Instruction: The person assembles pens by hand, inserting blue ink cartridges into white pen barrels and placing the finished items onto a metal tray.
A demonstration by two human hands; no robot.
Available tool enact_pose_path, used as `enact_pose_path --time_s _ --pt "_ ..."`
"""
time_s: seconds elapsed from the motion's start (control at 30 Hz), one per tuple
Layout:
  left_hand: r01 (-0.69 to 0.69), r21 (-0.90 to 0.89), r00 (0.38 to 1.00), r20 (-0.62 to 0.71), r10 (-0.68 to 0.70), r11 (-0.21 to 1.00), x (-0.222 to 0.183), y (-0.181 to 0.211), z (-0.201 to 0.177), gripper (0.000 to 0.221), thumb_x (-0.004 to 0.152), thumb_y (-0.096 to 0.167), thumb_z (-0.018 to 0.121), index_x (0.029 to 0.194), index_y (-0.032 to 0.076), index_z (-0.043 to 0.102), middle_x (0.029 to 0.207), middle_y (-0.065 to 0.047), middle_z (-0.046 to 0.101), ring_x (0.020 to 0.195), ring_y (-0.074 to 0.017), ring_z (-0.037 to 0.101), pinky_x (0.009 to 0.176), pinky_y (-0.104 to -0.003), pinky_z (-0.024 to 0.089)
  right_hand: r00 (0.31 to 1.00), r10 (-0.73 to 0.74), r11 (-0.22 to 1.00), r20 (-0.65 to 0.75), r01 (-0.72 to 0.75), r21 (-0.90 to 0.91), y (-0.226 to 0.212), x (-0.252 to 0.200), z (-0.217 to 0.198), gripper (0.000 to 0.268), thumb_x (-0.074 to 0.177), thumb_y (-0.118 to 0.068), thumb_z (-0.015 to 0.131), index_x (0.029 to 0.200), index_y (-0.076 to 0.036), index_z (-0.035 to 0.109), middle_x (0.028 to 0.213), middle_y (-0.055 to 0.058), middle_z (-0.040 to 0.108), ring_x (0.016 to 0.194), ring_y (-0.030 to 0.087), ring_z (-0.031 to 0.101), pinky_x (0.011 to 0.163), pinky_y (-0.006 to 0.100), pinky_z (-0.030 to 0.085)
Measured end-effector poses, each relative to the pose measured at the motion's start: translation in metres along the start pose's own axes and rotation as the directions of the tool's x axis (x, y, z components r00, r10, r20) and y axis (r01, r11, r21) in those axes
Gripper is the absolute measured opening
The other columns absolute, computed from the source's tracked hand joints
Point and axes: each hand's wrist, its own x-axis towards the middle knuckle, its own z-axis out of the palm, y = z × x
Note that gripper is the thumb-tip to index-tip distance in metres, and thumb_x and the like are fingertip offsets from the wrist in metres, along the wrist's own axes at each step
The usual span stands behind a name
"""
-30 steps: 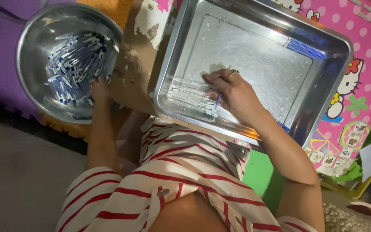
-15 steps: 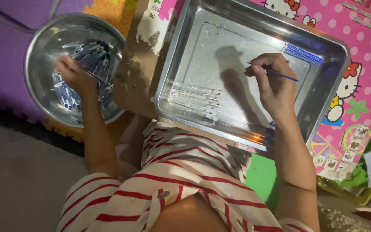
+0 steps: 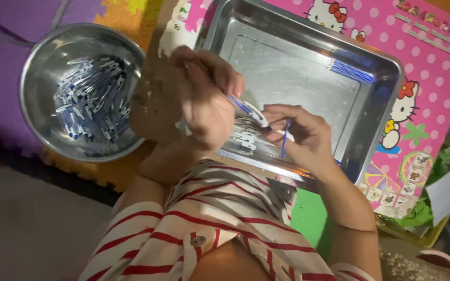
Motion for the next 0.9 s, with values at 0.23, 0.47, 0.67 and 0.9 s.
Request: enact_pose_path --time_s 0.23,0.47,0.67,0.9 --pt "0.204 0.183 0.970 0.092 -0.224 0.962 -0.040 -0.030 -0.017 0.030 0.115 0.010 0.053 0.144 0.012 0.050 0.109 -0.012 0.067 0.091 -0.0208 0.063 0.088 -0.036 0.057 0.955 -0.158 0.984 -0.251 0.130 -0.122 0.037 -0.001 -0.016 0.030 0.093 0.002 0.081 0.120 0.009 0.070 0.091 0.019 0.074 0.081 0.022 0.077 0.077 0.029 0.062" --pt "0.398 0.339 0.892 0.072 -0.445 0.852 -0.051 -0.005 -0.036 0.016 0.104 0.007 0.068 0.117 -0.001 0.070 0.109 -0.016 0.072 0.096 -0.0209 0.076 0.089 -0.033 0.067 0.932 -0.285 0.955 -0.223 0.257 -0.150 0.012 0.005 -0.019 0.034 0.088 0.014 0.081 0.119 0.016 0.068 0.115 0.028 0.071 0.103 0.033 0.075 0.084 0.038 0.064" --pt "0.285 0.153 0.854 0.407 -0.323 0.946 -0.055 -0.013 -0.032 0.025 0.104 -0.005 0.066 0.127 -0.003 0.074 0.130 -0.025 0.071 0.110 -0.0304 0.075 0.093 -0.042 0.065 0.933 -0.263 0.964 -0.247 0.243 -0.109 0.034 -0.001 -0.043 0.022 0.094 -0.002 0.080 0.107 0.015 0.073 0.089 0.023 0.071 0.080 0.026 0.072 0.069 0.032 0.061" --pt "0.909 -0.016 0.399 0.317 -0.861 0.415 -0.079 0.005 -0.045 0.044 0.109 0.021 0.057 0.146 -0.001 0.049 0.128 -0.022 0.065 0.097 -0.0331 0.077 0.072 -0.041 0.070 0.969 -0.236 0.969 -0.074 0.229 -0.088 0.019 0.004 -0.041 0.017 0.096 -0.008 0.075 0.101 0.008 0.076 0.078 0.017 0.067 0.071 0.024 0.061 0.073 0.035 0.051"
